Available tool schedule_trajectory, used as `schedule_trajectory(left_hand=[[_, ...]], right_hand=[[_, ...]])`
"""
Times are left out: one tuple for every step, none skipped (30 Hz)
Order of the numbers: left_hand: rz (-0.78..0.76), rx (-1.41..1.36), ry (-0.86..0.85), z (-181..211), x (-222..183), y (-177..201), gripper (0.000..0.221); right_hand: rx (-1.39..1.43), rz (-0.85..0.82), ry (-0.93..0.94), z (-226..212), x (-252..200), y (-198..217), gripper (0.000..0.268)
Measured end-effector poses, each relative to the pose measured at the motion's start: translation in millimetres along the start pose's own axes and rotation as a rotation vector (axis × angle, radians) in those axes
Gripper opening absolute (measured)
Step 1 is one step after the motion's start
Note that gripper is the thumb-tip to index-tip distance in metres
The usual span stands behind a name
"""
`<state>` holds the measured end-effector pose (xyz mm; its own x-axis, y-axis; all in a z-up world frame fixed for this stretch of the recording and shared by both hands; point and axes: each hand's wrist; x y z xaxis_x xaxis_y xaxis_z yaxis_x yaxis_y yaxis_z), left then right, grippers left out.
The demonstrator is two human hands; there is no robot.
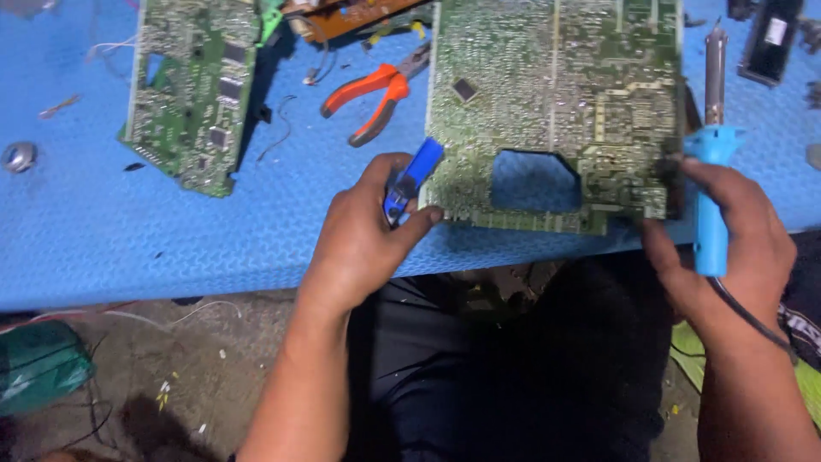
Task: Desoldering electronic components from a circuit board using a soldering iron and a manual desoldering pump.
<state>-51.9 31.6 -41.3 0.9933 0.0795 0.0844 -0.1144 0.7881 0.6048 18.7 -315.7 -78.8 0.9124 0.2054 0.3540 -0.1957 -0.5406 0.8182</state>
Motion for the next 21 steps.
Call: schedule_trajectory(left_hand=[[-0.010, -0.008, -0.009, 3.1, -0.6, -1.8, 0.046], [-0.010, 0.011, 0.006, 5.5, -1.1, -3.5, 0.046], [-0.009, 0.027, 0.030, 7.0, -4.1, -5.9, 0.045], [-0.019, 0.017, 0.029, 6.7, -2.2, -7.2, 0.045], [-0.020, 0.035, 0.019, 6.1, -2.5, -8.1, 0.046], [-0.021, 0.053, 0.010, 5.1, -3.0, -8.3, 0.047], [-0.021, 0.047, 0.016, 6.9, -1.9, -7.3, 0.047], [-0.031, 0.028, 0.016, 8.5, -0.9, -5.8, 0.046], [-0.038, 0.009, 0.017, 9.8, -1.1, -4.4, 0.045], [-0.036, 0.003, 0.025, 8.6, -1.9, -4.2, 0.045], [-0.049, -0.001, 0.022, 7.7, -0.9, -3.7, 0.044], [-0.062, -0.005, 0.018, 7.0, 0.1, -3.2, 0.044], [-0.064, -0.011, 0.023, 6.3, 0.1, -3.1, 0.044], [-0.072, -0.012, 0.022, 5.7, 0.0, -2.9, 0.045], [-0.080, -0.013, 0.017, 5.0, 0.9, -2.4, 0.045], [-0.081, -0.018, 0.017, 4.4, 1.7, -1.9, 0.045], [-0.092, -0.017, 0.018, 4.1, 1.7, -1.7, 0.047], [-0.103, -0.016, 0.019, 3.8, 1.7, -1.4, 0.049], [-0.102, -0.021, 0.019, 2.9, 1.6, -1.9, 0.049], [-0.090, -0.010, 0.012, 2.2, 1.4, -2.2, 0.050], [-0.078, 0.000, 0.006, 1.4, 0.9, -2.4, 0.051]], right_hand=[[-0.012, 0.006, -0.010, -4.5, -1.9, 5.8, 0.062], [0.004, 0.016, -0.081, -9.2, -3.7, 10.7, 0.062], [0.020, 0.018, -0.151, -14.0, -6.4, 15.2, 0.063], [0.008, 0.016, -0.159, 1.5, -21.5, 15.4, 0.063], [0.210, 0.011, -0.192, 17.0, -35.3, 14.9, 0.045], [0.415, 0.005, -0.227, 31.7, -49.1, 14.7, 0.030], [0.410, -0.003, -0.227, 33.5, -61.5, 12.3, 0.030], [0.511, 0.061, -0.221, 34.9, -74.1, 10.1, 0.036], [0.614, 0.123, -0.214, 36.6, -86.5, 7.9, 0.045], [0.610, 0.113, -0.212, 22.7, -89.0, 17.3, 0.045], [0.501, 0.042, -0.309, 8.1, -92.0, 26.8, 0.057], [0.391, -0.026, -0.404, -6.4, -94.9, 36.5, 0.070], [0.386, -0.031, -0.406, -23.2, -94.7, 39.6, 0.070], [0.400, -0.065, -0.481, -40.1, -94.6, 42.8, 0.061], [0.413, -0.095, -0.555, -57.1, -94.0, 45.3, 0.053], [0.407, -0.095, -0.556, -71.5, -90.1, 48.3, 0.053], [0.318, -0.112, -0.635, -86.0, -86.2, 51.8, 0.052], [0.229, -0.128, -0.713, -100.6, -82.5, 55.3, 0.052], [0.224, -0.128, -0.713, -95.9, -83.5, 52.1, 0.052], [0.266, -0.119, -0.666, -91.3, -84.6, 49.0, 0.049], [0.307, -0.110, -0.619, -86.9, -85.8, 46.1, 0.045]])
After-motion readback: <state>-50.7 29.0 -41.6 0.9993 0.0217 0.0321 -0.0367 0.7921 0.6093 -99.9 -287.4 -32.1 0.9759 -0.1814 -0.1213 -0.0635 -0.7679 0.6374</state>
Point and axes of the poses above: each hand's wrist, its own x-axis towards the middle knuckle, its own y-axis out of the back of the hand, z = x × y, and after that the axes turned 11 degrees about -y, right-handed
